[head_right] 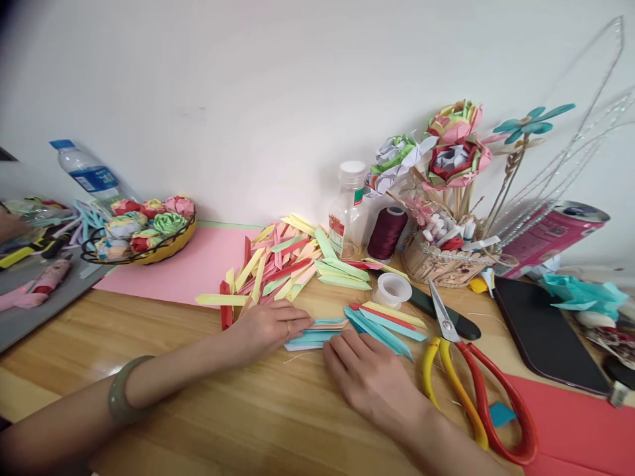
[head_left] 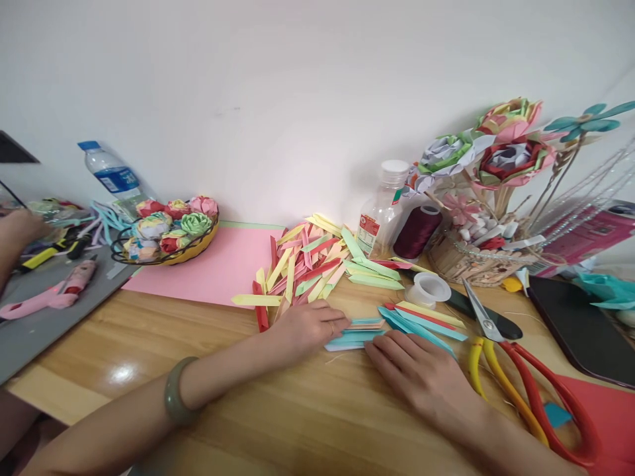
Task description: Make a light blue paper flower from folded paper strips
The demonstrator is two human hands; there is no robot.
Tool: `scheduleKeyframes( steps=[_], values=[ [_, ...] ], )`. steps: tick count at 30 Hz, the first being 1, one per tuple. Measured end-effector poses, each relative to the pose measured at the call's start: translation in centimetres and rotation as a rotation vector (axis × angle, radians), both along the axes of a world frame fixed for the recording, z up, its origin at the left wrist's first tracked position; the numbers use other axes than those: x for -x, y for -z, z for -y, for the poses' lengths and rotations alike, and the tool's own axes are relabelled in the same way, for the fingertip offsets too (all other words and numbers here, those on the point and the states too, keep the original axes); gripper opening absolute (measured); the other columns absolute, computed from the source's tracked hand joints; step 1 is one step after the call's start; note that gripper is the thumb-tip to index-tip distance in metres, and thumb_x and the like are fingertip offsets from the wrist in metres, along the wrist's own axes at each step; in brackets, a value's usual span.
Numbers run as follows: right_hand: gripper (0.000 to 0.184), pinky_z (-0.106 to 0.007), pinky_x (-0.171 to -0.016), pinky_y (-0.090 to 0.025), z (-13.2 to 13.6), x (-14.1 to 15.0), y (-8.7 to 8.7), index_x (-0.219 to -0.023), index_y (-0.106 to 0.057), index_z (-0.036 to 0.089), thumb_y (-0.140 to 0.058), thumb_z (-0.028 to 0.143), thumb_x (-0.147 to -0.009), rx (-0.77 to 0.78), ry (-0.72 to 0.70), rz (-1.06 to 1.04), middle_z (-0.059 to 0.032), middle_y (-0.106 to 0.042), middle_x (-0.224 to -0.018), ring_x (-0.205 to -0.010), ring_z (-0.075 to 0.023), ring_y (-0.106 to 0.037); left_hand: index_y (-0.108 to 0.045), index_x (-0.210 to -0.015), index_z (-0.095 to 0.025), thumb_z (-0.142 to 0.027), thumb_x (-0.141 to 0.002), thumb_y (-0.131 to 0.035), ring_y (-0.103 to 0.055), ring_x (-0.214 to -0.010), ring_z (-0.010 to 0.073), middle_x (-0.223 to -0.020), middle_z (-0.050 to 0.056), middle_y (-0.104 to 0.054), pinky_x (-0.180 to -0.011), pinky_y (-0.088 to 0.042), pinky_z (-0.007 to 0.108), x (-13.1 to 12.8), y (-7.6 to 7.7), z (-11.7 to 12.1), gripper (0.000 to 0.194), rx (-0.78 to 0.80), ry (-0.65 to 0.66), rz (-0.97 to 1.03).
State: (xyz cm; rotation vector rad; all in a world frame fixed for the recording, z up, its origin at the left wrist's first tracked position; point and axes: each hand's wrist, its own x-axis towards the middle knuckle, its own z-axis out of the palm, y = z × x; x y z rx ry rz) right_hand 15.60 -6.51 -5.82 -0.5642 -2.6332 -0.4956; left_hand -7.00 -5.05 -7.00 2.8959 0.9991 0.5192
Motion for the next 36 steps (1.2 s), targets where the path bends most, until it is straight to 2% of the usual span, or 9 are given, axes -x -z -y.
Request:
scheduleKeyframes(
  steps=[5, 9, 12, 15, 20, 23, 26, 30, 36],
  values=[
    [0.036, -0.028, -0.054, -0.047, 0.1, 0.3, -0.1, -0.086, -0.064, 0.010, -0.028, 0.006, -0.089, 0.060, 0.027, -0.009, -0.0072, -0.063, -0.070, -0.064, -0.0175, -0.060, -0.063, -0.101, -0.015, -0.024, -0.090, -0.039, -0.062, -0.087, 0.0138, -0.096, 0.006, -0.069, -0.078, -0.050, 0.025, -0.2, 0.0, 0.3, 0.028, 0.020, 0.005, 0.109],
    [0.033, -0.026, -0.060, -0.048, 0.1, -0.5, -0.6, -0.091, -0.062, 0.015, -0.029, 0.015, -0.093, 0.233, 0.090, -0.059, -0.0062, -0.064, -0.079, -0.071, -0.0156, -0.061, -0.065, -0.099, -0.014, -0.026, -0.090, -0.040, -0.062, -0.085, 0.0140, -0.094, 0.007, -0.069, -0.077, -0.050, 0.026, -0.3, -0.6, 0.8, 0.029, 0.036, 0.022, 0.160],
    [0.026, -0.027, -0.065, -0.049, -0.4, -2.3, -1.0, -0.093, -0.061, 0.019, -0.035, 0.022, -0.092, 0.272, 0.244, -0.152, -0.0055, -0.065, -0.090, -0.081, -0.0164, -0.062, -0.064, -0.100, -0.015, -0.025, -0.090, -0.041, -0.061, -0.086, 0.0138, -0.095, 0.007, -0.069, -0.078, -0.050, 0.026, -0.3, -0.9, 0.9, 0.028, 0.048, 0.035, 0.151],
    [0.030, -0.029, -0.059, -0.049, -0.7, -4.2, -1.0, -0.088, -0.062, 0.021, -0.035, 0.031, -0.092, 0.247, 0.426, -0.177, -0.0059, -0.066, -0.088, -0.076, -0.0182, -0.063, -0.065, -0.098, -0.016, -0.024, -0.089, -0.041, -0.061, -0.085, 0.0139, -0.094, 0.007, -0.069, -0.075, -0.050, 0.026, -0.3, -1.0, 0.9, 0.026, 0.060, 0.047, 0.124],
    [0.033, -0.032, -0.054, -0.049, 0.0, -5.5, -0.3, -0.088, -0.060, 0.019, -0.037, 0.043, -0.088, 0.222, 0.567, -0.105, -0.0075, -0.065, -0.087, -0.075, -0.0221, -0.062, -0.064, -0.097, -0.016, -0.024, -0.089, -0.042, -0.061, -0.081, 0.0148, -0.092, 0.007, -0.070, -0.074, -0.050, 0.028, -0.4, -1.5, 1.3, 0.025, 0.079, 0.105, 0.074],
    [0.031, -0.032, -0.052, -0.047, 0.6, -5.1, 0.1, -0.087, -0.059, 0.019, -0.042, 0.044, -0.086, 0.194, 0.580, -0.086, -0.0078, -0.064, -0.088, -0.074, -0.0228, -0.062, -0.065, -0.096, -0.017, -0.026, -0.088, -0.044, -0.062, -0.081, 0.0145, -0.090, 0.005, -0.070, -0.073, -0.049, 0.026, -0.7, -2.0, 1.5, 0.024, 0.120, 0.109, 0.111],
    [0.025, -0.032, -0.055, -0.047, 0.9, -4.7, 0.2, -0.086, -0.059, 0.020, -0.042, 0.038, -0.087, 0.220, 0.545, -0.082, -0.0067, -0.063, -0.086, -0.077, -0.0221, -0.061, -0.065, -0.096, -0.018, -0.026, -0.089, -0.043, -0.061, -0.080, 0.0135, -0.088, 0.004, -0.070, -0.074, -0.048, 0.025, -1.4, -2.4, 1.3, 0.025, 0.184, 0.045, 0.181],
    [0.026, -0.030, -0.056, -0.046, 0.9, -4.6, 0.0, -0.083, -0.059, 0.020, -0.040, 0.037, -0.089, 0.278, 0.550, -0.119, -0.0060, -0.063, -0.081, -0.075, -0.0202, -0.060, -0.068, -0.088, -0.018, -0.027, -0.088, -0.044, -0.061, -0.078, 0.0127, -0.082, 0.003, -0.070, -0.072, -0.048, 0.023, -2.8, -3.2, 0.4, 0.025, 0.368, -0.055, 0.263],
    [0.030, -0.027, -0.049, -0.041, 0.5, -4.5, 0.3, -0.072, -0.059, 0.019, -0.034, 0.023, -0.090, 0.195, 0.491, -0.057, -0.0049, -0.061, -0.070, -0.066, -0.0183, -0.060, -0.069, -0.083, -0.019, -0.030, -0.086, -0.046, -0.061, -0.074, 0.0136, -0.081, 0.001, -0.070, -0.069, -0.046, 0.024, -4.1, -4.0, -1.3, 0.026, 0.531, -0.198, 0.312]
  ],
)
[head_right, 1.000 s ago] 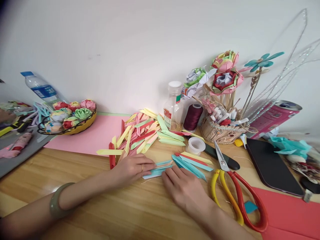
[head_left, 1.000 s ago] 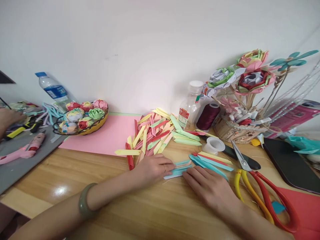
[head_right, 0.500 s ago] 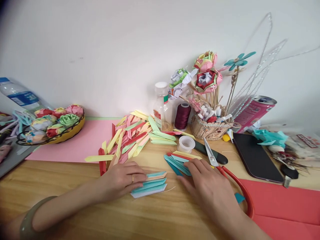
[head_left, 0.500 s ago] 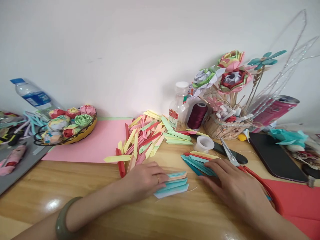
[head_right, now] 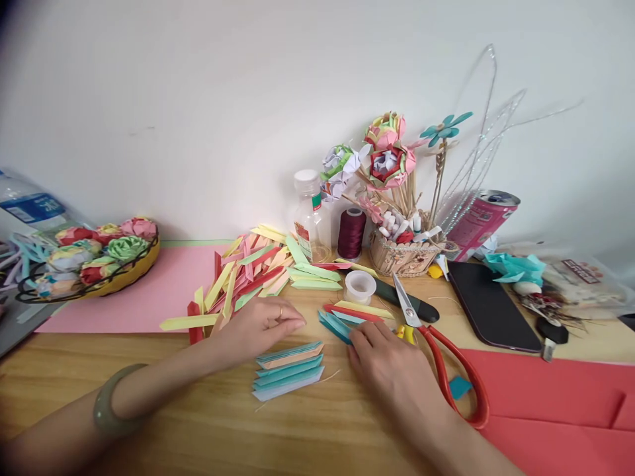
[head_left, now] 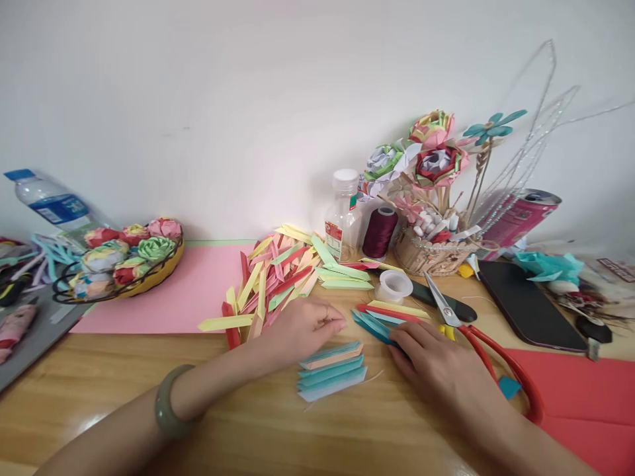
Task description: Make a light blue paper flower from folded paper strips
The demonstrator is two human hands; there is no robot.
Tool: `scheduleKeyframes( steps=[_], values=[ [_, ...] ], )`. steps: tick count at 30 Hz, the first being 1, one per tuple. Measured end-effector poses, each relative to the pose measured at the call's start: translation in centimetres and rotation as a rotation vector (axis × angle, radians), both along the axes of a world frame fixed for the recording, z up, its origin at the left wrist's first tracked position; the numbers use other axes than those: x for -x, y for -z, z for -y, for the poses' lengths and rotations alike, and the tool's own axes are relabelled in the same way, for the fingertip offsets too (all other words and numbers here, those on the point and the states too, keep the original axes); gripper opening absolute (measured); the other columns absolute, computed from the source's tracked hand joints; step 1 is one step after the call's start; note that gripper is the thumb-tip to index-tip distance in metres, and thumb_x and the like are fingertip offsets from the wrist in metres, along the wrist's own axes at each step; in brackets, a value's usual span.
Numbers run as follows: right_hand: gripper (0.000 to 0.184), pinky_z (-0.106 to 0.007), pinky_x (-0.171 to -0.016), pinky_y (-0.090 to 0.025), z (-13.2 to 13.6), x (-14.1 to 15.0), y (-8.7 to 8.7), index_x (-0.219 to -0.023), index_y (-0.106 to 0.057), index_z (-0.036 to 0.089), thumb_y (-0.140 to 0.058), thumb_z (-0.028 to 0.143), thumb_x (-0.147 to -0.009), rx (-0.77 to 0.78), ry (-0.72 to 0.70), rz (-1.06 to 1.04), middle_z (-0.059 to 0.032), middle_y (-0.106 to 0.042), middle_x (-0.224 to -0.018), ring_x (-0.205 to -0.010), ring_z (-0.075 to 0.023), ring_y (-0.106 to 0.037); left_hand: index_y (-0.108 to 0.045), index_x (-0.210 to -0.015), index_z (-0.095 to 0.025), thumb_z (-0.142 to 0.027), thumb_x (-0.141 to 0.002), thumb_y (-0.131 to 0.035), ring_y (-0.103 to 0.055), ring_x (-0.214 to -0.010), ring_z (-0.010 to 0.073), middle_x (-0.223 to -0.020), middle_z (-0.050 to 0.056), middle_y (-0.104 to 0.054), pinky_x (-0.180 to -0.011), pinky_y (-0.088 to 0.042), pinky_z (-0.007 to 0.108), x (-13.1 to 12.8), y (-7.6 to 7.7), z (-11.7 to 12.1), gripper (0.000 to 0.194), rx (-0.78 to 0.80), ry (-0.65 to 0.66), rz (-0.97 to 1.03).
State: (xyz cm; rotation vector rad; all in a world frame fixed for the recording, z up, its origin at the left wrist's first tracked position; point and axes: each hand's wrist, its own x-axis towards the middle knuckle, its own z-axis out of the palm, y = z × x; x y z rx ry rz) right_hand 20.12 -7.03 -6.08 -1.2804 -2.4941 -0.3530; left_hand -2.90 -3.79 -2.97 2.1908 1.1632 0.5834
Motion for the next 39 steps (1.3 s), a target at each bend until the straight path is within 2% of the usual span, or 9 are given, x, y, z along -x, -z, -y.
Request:
scheduleKeyframes(
  steps=[4, 7, 11, 13, 15, 20, 27, 33, 39],
  values=[
    [0.027, -0.026, -0.050, -0.042, -0.4, 0.0, -0.4, -0.075, -0.060, 0.019, -0.037, 0.021, -0.089, -0.027, -0.010, -0.058, -0.0041, -0.063, -0.073, -0.065, -0.0164, -0.060, -0.070, -0.083, -0.018, -0.034, -0.084, -0.046, -0.061, -0.070, 0.0147, -0.077, 0.001, -0.070, -0.063, -0.045, 0.024, -0.1, -0.1, -0.7, 0.029, 0.071, -0.057, 0.004],
    [0.024, -0.026, -0.053, -0.045, -0.9, 0.2, -1.8, -0.081, -0.061, 0.019, -0.039, 0.022, -0.089, -0.052, 0.023, -0.144, -0.0049, -0.066, -0.081, -0.067, -0.0158, -0.062, -0.070, -0.083, -0.017, -0.037, -0.082, -0.050, -0.061, -0.071, 0.0154, -0.076, 0.000, -0.069, -0.064, -0.046, 0.024, -0.8, -0.4, -1.0, 0.028, 0.187, -0.055, 0.082],
    [0.019, -0.027, -0.059, -0.048, -2.1, 1.1, -4.1, -0.081, -0.062, 0.017, -0.045, 0.024, -0.087, -0.174, -0.047, -0.201, -0.0056, -0.068, -0.082, -0.071, -0.0175, -0.064, -0.065, -0.096, -0.014, -0.035, -0.080, -0.054, -0.060, -0.069, 0.0124, -0.084, 0.003, -0.068, -0.067, -0.048, 0.025, -2.8, -1.5, -1.8, 0.028, 0.468, -0.017, 0.405],
    [0.018, -0.028, -0.061, -0.049, -3.0, 1.6, -5.0, -0.084, -0.063, 0.016, -0.047, 0.024, -0.087, -0.222, -0.112, -0.192, -0.0066, -0.069, -0.083, -0.073, -0.0182, -0.064, -0.064, -0.091, -0.010, -0.031, -0.077, -0.059, -0.060, -0.065, 0.0119, -0.077, 0.005, -0.066, -0.065, -0.049, 0.025, -3.8, -2.1, -2.3, 0.026, 0.585, -0.110, 0.559],
    [0.017, -0.028, -0.062, -0.049, -3.9, 2.0, -5.6, -0.088, -0.063, 0.015, -0.048, 0.023, -0.087, -0.231, -0.152, -0.212, -0.0077, -0.069, -0.087, -0.074, -0.0176, -0.064, -0.062, -0.084, -0.009, -0.027, -0.075, -0.061, -0.061, -0.066, 0.0118, -0.076, 0.005, -0.064, -0.064, -0.050, 0.025, -4.6, -2.5, -2.8, 0.020, 0.573, -0.183, 0.751],
    [0.017, -0.028, -0.065, -0.051, -5.4, 2.2, -6.1, -0.090, -0.062, 0.017, -0.045, 0.020, -0.087, -0.036, -0.170, -0.401, -0.0068, -0.067, -0.092, -0.077, -0.0156, -0.064, -0.063, -0.080, -0.010, -0.022, -0.073, -0.062, -0.060, -0.065, 0.0113, -0.074, 0.003, -0.064, -0.067, -0.050, 0.026, -4.8, -2.4, -3.6, 0.014, 0.584, -0.168, 0.878],
    [0.016, -0.023, -0.052, -0.047, -5.8, 2.0, -6.1, -0.089, -0.063, 0.017, -0.052, 0.027, -0.083, 0.284, -0.106, -0.610, -0.0053, -0.066, -0.087, -0.068, -0.0135, -0.060, -0.066, -0.084, -0.011, -0.022, -0.071, -0.064, -0.061, -0.071, 0.0132, -0.080, 0.005, -0.066, -0.069, -0.049, 0.027, -4.3, -1.9, -3.6, 0.017, 0.595, -0.159, 0.887],
    [0.019, -0.026, -0.058, -0.045, -6.1, 1.4, -5.9, -0.087, -0.064, 0.019, -0.055, 0.034, -0.081, 0.360, -0.030, -0.711, -0.0040, -0.065, -0.082, -0.068, -0.0147, -0.058, -0.067, -0.086, -0.012, -0.021, -0.071, -0.064, -0.061, -0.069, 0.0130, -0.080, 0.006, -0.068, -0.069, -0.049, 0.027, -4.1, -2.1, -3.5, 0.018, 0.581, -0.138, 0.886],
    [0.022, -0.023, -0.053, -0.043, -5.3, 1.6, -6.7, -0.081, -0.062, 0.020, -0.063, 0.041, -0.074, 0.437, 0.109, -1.036, -0.0009, -0.063, -0.072, -0.061, -0.0131, -0.055, -0.066, -0.086, -0.010, -0.028, -0.068, -0.068, -0.063, -0.077, 0.0181, -0.084, 0.007, -0.068, -0.077, -0.049, 0.034, -4.1, -1.6, -3.7, 0.026, 0.625, -0.109, 0.926]
  ],
)
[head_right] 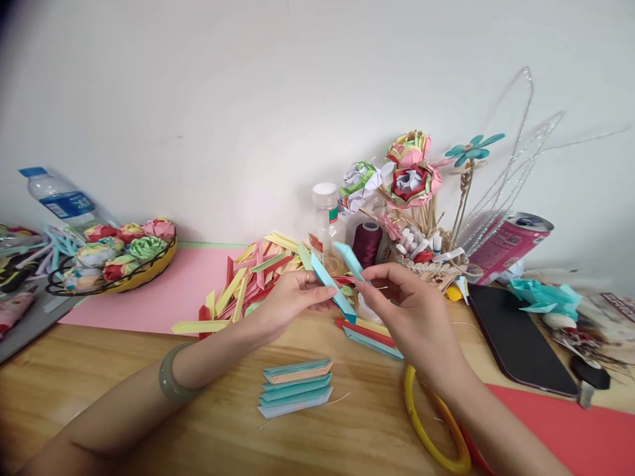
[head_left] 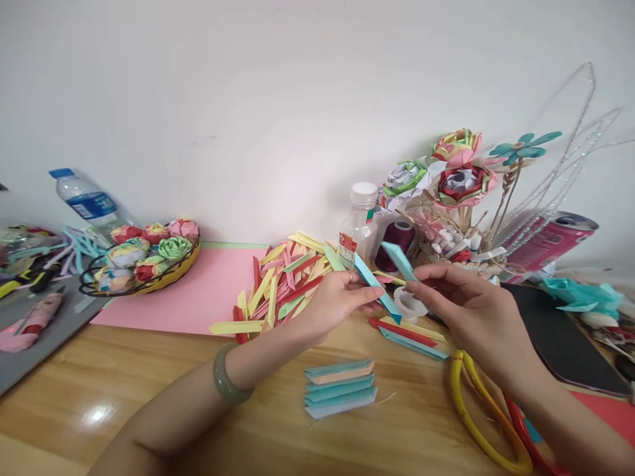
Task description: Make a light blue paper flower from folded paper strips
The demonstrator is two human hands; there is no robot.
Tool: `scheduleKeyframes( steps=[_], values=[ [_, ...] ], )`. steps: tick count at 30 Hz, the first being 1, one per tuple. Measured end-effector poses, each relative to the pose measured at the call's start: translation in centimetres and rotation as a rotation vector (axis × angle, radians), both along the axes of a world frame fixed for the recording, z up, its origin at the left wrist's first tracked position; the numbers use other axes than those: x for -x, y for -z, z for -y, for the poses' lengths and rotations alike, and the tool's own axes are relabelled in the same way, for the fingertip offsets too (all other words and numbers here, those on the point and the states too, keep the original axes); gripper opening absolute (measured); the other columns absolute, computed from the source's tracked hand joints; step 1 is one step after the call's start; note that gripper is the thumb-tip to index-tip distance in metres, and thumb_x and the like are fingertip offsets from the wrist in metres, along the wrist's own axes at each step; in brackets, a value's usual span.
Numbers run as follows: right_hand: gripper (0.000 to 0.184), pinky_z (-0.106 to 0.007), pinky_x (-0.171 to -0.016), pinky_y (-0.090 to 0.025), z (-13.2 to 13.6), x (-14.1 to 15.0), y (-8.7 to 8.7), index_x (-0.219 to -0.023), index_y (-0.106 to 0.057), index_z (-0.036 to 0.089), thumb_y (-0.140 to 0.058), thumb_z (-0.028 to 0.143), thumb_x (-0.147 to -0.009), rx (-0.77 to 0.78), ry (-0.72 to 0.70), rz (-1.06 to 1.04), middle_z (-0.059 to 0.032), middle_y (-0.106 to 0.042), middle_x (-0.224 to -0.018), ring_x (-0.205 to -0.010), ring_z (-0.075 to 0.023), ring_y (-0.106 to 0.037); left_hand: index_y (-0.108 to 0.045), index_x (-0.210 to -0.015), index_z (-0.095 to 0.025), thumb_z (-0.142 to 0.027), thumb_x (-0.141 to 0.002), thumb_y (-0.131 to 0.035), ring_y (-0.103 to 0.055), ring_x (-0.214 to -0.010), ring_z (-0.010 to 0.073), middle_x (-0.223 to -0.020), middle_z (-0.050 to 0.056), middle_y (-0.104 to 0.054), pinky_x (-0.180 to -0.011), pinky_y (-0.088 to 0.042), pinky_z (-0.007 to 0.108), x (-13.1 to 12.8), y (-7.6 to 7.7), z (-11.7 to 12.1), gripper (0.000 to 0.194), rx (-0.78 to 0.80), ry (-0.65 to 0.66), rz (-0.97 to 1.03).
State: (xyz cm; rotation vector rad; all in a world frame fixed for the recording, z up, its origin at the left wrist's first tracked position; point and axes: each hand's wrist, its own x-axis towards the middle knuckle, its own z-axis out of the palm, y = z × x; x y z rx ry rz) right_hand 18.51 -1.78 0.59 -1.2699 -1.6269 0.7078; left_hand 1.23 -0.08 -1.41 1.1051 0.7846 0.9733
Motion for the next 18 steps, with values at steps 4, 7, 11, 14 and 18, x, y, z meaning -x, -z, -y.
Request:
scheduleKeyframes(
  steps=[4, 7, 11, 14, 18],
  values=[
    [0.023, -0.022, -0.051, -0.042, 1.2, 1.3, -0.3, -0.077, -0.063, 0.020, -0.060, 0.043, -0.075, 0.092, -0.051, -0.045, -0.0006, -0.062, -0.071, -0.060, -0.0123, -0.054, -0.067, -0.087, -0.011, -0.035, -0.071, -0.065, -0.062, -0.080, 0.0201, -0.082, 0.007, -0.068, -0.077, -0.048, 0.033, 0.1, 0.4, 0.0, 0.030, -0.112, 0.045, -0.116],
    [0.025, -0.024, -0.055, -0.046, 1.3, 1.9, 0.1, -0.075, -0.062, 0.020, -0.060, 0.045, -0.074, 0.083, -0.025, -0.100, -0.0029, -0.064, -0.079, -0.067, -0.0151, -0.058, -0.067, -0.085, -0.011, -0.036, -0.073, -0.063, -0.062, -0.081, 0.0208, -0.082, 0.007, -0.068, -0.076, -0.048, 0.032, 0.0, 0.3, 0.2, 0.029, -0.183, 0.052, -0.209],
    [0.026, -0.028, -0.061, -0.048, 0.9, 2.0, 1.0, -0.078, -0.059, 0.020, -0.062, 0.046, -0.072, 0.045, 0.085, -0.177, -0.0046, -0.066, -0.082, -0.073, -0.0181, -0.061, -0.066, -0.089, -0.010, -0.030, -0.071, -0.064, -0.063, -0.077, 0.0180, -0.084, 0.007, -0.068, -0.076, -0.049, 0.032, -0.1, -0.2, 0.6, 0.026, -0.132, 0.077, -0.194],
    [0.027, -0.027, -0.055, -0.048, 0.8, 2.1, 1.3, -0.076, -0.060, 0.021, -0.062, 0.047, -0.071, 0.102, 0.014, -0.149, -0.0022, -0.065, -0.071, -0.064, -0.0172, -0.060, -0.065, -0.089, -0.009, -0.027, -0.071, -0.064, -0.063, -0.073, 0.0154, -0.082, 0.008, -0.067, -0.074, -0.050, 0.031, -0.1, -0.5, 0.7, 0.025, -0.078, 0.119, -0.139],
    [0.024, -0.029, -0.068, -0.049, 0.9, 2.1, 1.2, -0.079, -0.067, 0.023, -0.056, 0.045, -0.077, 0.090, -0.040, -0.075, -0.0012, -0.068, -0.076, -0.078, -0.0196, -0.063, -0.063, -0.092, -0.009, -0.027, -0.075, -0.060, -0.062, -0.073, 0.0141, -0.085, 0.009, -0.066, -0.075, -0.050, 0.031, 0.3, -0.4, 0.3, 0.025, -0.094, 0.146, -0.155]
  ],
)
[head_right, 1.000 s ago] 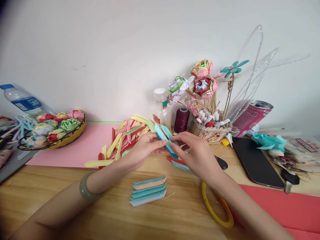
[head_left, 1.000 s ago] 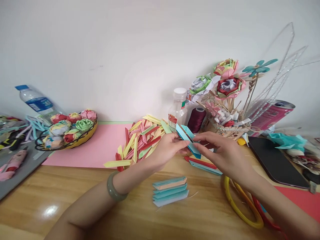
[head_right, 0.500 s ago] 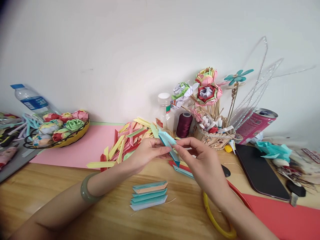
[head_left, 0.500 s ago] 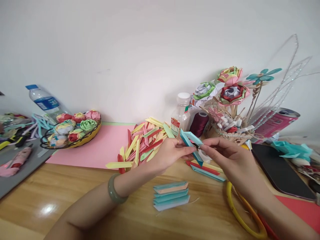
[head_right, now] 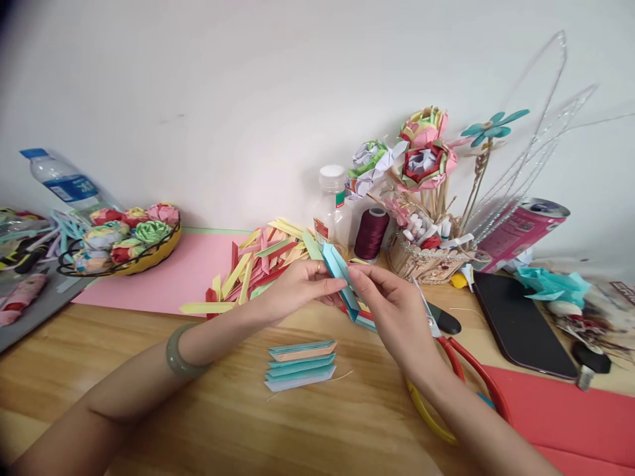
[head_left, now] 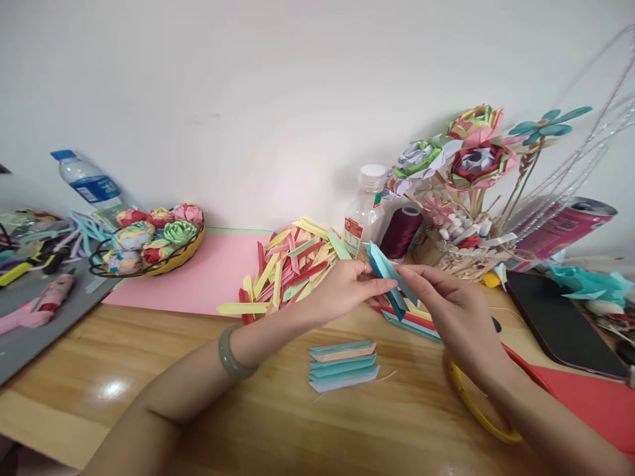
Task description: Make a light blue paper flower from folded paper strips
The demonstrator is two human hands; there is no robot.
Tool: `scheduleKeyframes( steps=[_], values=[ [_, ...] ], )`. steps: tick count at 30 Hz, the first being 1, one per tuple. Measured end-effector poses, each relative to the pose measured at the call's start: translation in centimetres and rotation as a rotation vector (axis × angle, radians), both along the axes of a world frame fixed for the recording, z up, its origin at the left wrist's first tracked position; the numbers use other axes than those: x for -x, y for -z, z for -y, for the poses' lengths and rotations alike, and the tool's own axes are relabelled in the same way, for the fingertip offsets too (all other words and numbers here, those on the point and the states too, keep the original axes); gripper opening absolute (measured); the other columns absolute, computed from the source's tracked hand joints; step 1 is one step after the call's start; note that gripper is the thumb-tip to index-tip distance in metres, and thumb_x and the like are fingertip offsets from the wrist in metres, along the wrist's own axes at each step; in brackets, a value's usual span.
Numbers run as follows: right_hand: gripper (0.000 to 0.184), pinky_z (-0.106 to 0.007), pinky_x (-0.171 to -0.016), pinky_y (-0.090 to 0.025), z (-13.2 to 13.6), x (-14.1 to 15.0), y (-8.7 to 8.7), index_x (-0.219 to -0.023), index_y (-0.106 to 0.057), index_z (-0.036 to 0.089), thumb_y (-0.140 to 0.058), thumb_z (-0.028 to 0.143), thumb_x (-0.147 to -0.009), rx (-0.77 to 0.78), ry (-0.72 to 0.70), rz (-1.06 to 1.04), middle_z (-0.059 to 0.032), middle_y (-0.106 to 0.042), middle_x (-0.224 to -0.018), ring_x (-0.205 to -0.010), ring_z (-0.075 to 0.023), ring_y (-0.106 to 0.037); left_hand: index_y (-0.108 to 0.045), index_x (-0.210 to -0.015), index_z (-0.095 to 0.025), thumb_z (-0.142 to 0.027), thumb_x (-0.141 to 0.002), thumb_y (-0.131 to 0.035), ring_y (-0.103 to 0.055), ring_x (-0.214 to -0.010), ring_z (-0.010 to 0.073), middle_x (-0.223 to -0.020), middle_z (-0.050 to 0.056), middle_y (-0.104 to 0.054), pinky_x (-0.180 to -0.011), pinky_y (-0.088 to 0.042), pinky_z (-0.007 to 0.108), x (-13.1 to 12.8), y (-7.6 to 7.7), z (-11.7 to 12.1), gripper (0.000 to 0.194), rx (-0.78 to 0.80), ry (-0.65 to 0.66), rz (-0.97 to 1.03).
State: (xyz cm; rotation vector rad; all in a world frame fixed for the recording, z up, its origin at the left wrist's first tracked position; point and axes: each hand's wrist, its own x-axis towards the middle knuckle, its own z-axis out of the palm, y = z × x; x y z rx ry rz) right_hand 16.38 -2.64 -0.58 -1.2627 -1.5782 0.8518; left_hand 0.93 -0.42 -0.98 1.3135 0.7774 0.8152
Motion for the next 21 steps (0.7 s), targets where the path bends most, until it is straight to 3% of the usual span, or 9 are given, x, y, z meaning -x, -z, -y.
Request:
scheduleKeyframes(
  steps=[7, 11, 15, 18, 21],
  values=[
    [0.018, -0.029, -0.067, -0.049, -0.46, -0.62, 0.32, -0.087, -0.068, 0.022, -0.058, 0.033, -0.076, -0.151, 0.091, 0.075, -0.0022, -0.068, -0.086, -0.076, -0.0170, -0.062, -0.061, -0.088, -0.009, -0.024, -0.076, -0.058, -0.061, -0.071, 0.0134, -0.084, 0.008, -0.063, -0.074, -0.049, 0.031, 0.06, -0.29, 0.05, 0.020, 0.049, 0.000, 0.020],
    [0.021, -0.030, -0.068, -0.049, -0.57, -0.48, 0.21, -0.088, -0.068, 0.021, -0.060, 0.035, -0.074, -0.014, -0.026, -0.006, -0.0032, -0.069, -0.086, -0.078, -0.0180, -0.062, -0.061, -0.088, -0.009, -0.022, -0.074, -0.059, -0.060, -0.069, 0.0132, -0.079, 0.007, -0.063, -0.072, -0.049, 0.031, -0.06, -0.32, 0.16, 0.020, 0.058, -0.010, 0.054],
    [0.034, -0.030, -0.068, -0.050, -0.73, -0.39, 0.16, -0.103, -0.064, 0.022, -0.061, 0.041, -0.075, 0.159, -0.119, -0.129, -0.0031, -0.070, -0.092, -0.079, -0.0188, -0.063, -0.062, -0.086, -0.009, -0.025, -0.076, -0.058, -0.060, -0.073, 0.0140, -0.081, 0.008, -0.064, -0.073, -0.048, 0.030, 0.06, -0.17, 0.09, 0.019, 0.012, -0.012, 0.054],
    [0.036, -0.030, -0.066, -0.050, -0.75, -0.49, 0.27, -0.105, -0.064, 0.021, -0.053, 0.045, -0.080, 0.160, -0.204, -0.002, -0.0026, -0.070, -0.086, -0.078, -0.0197, -0.063, -0.062, -0.088, -0.009, -0.027, -0.077, -0.058, -0.061, -0.078, 0.0159, -0.085, 0.009, -0.065, -0.076, -0.048, 0.033, 0.19, -0.02, -0.09, 0.021, 0.005, 0.014, 0.048],
    [0.035, -0.030, -0.065, -0.048, -0.70, -0.79, 0.39, -0.102, -0.066, 0.022, -0.052, 0.045, -0.081, 0.040, -0.112, 0.141, -0.0019, -0.069, -0.082, -0.075, -0.0197, -0.062, -0.062, -0.091, -0.009, -0.027, -0.076, -0.059, -0.061, -0.079, 0.0173, -0.088, 0.011, -0.065, -0.078, -0.048, 0.036, 0.24, 0.07, -0.23, 0.024, 0.024, 0.007, 0.049]
  ],
)
